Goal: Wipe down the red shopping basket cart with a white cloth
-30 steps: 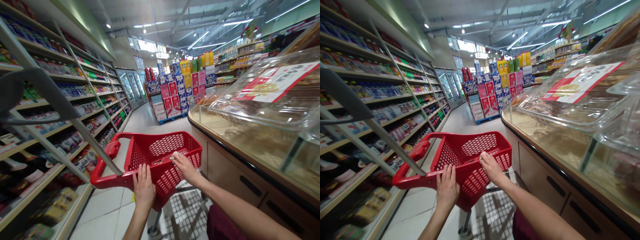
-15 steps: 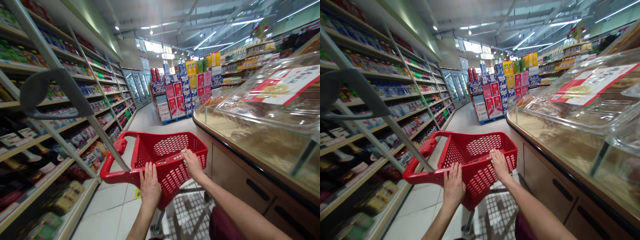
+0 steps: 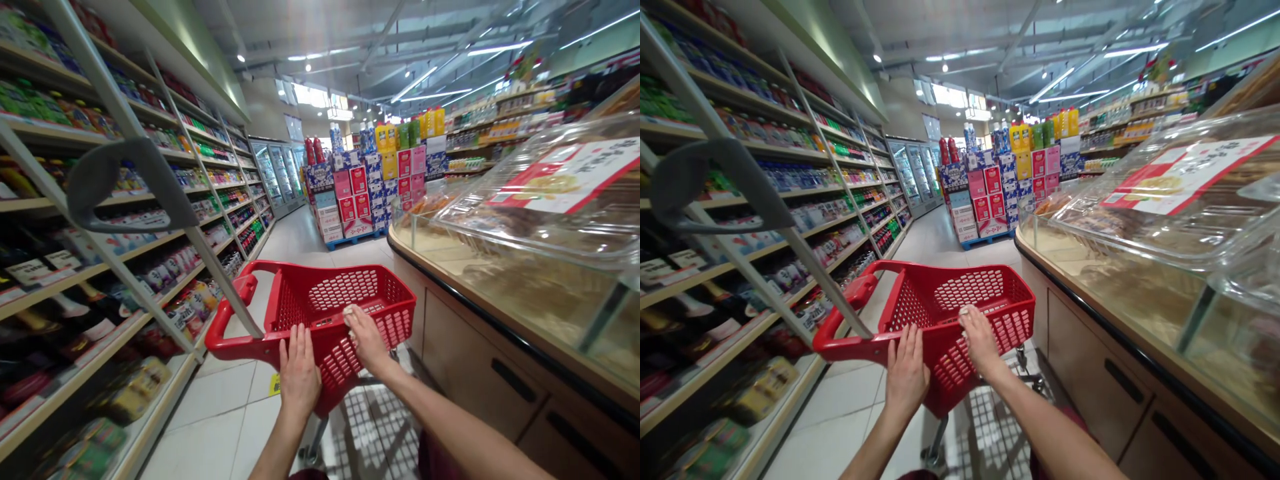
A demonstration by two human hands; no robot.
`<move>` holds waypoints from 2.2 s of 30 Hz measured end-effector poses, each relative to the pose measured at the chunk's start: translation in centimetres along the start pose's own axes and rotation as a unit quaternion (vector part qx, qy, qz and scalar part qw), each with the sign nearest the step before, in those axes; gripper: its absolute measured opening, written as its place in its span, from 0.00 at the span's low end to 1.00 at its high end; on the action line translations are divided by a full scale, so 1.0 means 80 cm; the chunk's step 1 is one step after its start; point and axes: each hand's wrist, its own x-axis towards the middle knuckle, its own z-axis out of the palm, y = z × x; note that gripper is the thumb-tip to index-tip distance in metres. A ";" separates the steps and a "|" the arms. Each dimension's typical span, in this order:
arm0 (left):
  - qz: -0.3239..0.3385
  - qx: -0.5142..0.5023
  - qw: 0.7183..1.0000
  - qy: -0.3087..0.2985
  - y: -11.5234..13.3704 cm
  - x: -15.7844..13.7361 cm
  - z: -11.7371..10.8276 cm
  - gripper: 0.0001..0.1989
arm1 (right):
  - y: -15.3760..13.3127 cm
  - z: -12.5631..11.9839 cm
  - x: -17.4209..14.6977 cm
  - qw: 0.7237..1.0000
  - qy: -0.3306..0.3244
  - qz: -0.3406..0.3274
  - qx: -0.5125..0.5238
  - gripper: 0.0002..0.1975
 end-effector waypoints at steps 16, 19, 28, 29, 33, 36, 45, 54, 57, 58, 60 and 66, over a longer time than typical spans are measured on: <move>-0.109 0.053 0.992 0.033 -0.138 0.009 -0.045 0.25 | -0.160 -0.056 0.171 0.957 0.084 -0.273 0.056 0.20; -0.107 0.050 0.992 0.038 -0.133 0.007 -0.043 0.27 | -0.225 -0.075 0.234 0.923 0.118 -0.365 0.027 0.20; -0.110 0.018 0.993 0.037 -0.132 0.003 -0.049 0.28 | -0.178 -0.032 0.183 0.832 -0.024 -0.553 -0.042 0.16; -0.112 0.016 0.993 0.039 -0.131 0.003 -0.050 0.29 | -0.187 -0.041 0.198 0.846 -0.009 -0.531 -0.041 0.18; -0.115 0.012 0.993 0.036 -0.127 0.003 -0.052 0.30 | -0.212 -0.068 0.240 0.888 0.087 -0.451 -0.039 0.20; -0.115 0.012 0.993 0.032 -0.126 0.001 -0.052 0.30 | -0.198 -0.057 0.218 0.855 0.066 -0.512 -0.051 0.18; -0.105 0.009 0.994 0.038 -0.118 -0.003 -0.057 0.31 | -0.212 -0.076 0.236 0.890 0.103 -0.442 -0.050 0.20; -0.091 0.006 0.995 0.048 -0.116 -0.005 -0.055 0.31 | -0.198 -0.076 0.218 0.882 0.069 -0.462 -0.061 0.19; -0.093 0.005 0.994 0.049 -0.115 -0.005 -0.055 0.32 | -0.203 -0.079 0.225 0.889 0.072 -0.449 -0.051 0.19; -0.092 0.006 0.995 0.049 -0.115 -0.006 -0.054 0.32 | -0.199 -0.074 0.217 0.879 0.054 -0.472 -0.049 0.19; -0.092 0.009 0.995 0.049 -0.115 -0.007 -0.052 0.32 | -0.186 -0.060 0.194 0.857 0.013 -0.512 -0.046 0.19; -0.089 0.012 0.995 0.046 -0.114 -0.008 -0.054 0.31 | -0.180 -0.049 0.166 0.908 0.041 -0.416 -0.010 0.18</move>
